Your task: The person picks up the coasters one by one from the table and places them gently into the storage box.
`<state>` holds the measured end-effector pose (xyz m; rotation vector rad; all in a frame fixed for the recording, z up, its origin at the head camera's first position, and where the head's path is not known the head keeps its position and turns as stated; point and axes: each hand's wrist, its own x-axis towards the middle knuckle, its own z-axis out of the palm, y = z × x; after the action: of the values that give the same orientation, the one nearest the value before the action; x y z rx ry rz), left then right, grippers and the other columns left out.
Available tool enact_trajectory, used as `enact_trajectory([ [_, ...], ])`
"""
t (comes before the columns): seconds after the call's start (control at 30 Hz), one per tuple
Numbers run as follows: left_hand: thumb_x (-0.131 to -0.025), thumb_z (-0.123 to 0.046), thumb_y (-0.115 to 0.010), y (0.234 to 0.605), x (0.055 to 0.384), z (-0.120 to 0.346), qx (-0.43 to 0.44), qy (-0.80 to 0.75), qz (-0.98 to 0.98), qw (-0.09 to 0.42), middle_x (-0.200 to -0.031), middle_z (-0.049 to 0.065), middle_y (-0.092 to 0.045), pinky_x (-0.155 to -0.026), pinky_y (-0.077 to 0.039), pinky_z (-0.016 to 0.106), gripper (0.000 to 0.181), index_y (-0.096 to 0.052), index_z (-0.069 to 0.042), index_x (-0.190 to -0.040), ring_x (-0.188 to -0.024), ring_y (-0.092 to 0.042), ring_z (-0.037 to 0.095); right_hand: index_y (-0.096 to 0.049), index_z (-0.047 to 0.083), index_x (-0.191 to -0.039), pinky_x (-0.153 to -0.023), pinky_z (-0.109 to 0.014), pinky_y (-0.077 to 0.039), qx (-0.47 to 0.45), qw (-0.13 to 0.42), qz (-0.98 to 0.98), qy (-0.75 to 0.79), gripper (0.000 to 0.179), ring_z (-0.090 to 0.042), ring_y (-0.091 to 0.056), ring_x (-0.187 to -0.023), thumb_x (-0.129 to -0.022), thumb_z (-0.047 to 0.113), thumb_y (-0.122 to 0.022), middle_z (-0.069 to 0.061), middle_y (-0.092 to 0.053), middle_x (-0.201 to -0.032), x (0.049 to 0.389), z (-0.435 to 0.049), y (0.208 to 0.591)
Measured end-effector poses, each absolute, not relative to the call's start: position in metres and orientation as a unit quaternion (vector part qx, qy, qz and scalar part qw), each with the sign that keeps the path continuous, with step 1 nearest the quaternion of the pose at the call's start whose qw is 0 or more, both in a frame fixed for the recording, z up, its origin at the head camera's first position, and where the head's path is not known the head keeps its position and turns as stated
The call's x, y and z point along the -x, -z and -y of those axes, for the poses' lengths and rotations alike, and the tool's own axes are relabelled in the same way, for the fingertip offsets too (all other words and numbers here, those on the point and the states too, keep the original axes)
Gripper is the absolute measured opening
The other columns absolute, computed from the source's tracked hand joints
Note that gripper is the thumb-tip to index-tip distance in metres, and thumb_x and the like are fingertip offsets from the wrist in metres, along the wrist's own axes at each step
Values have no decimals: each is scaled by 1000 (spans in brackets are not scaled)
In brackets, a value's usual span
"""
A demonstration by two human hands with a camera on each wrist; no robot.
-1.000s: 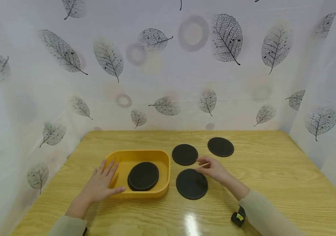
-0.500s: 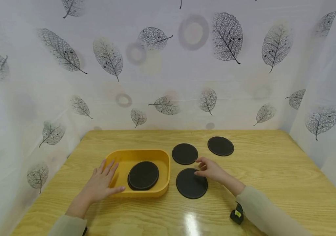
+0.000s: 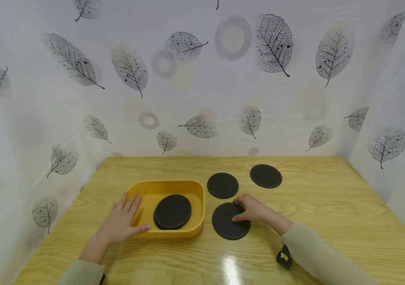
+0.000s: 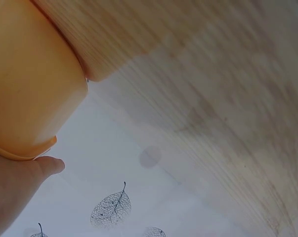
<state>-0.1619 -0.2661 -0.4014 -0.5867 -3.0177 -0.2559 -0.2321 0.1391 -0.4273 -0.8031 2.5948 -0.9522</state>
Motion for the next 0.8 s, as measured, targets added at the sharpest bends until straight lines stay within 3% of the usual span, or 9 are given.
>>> enact_trajectory([
  [0.37, -78, -57, -52, 402, 163, 266, 189, 74, 979, 35, -140, 24, -21, -90, -16, 66, 89, -27, 5, -135, -126, -8, 47, -52, 0, -113, -77, -42, -39, 218, 132, -926, 278, 63, -27, -45, -91, -62, 24, -81, -13, -46, -100, 225, -128, 424],
  [0.8, -78, -57, -52, 404, 163, 267, 189, 77, 978, 32, -140, 24, -20, -90, -15, 66, 89, -27, 5, -136, -127, -6, 46, -47, 2, -97, -74, -40, -37, 185, 151, -936, 258, 57, -26, -38, -86, -57, 22, -84, -10, -39, -93, 224, -122, 424],
])
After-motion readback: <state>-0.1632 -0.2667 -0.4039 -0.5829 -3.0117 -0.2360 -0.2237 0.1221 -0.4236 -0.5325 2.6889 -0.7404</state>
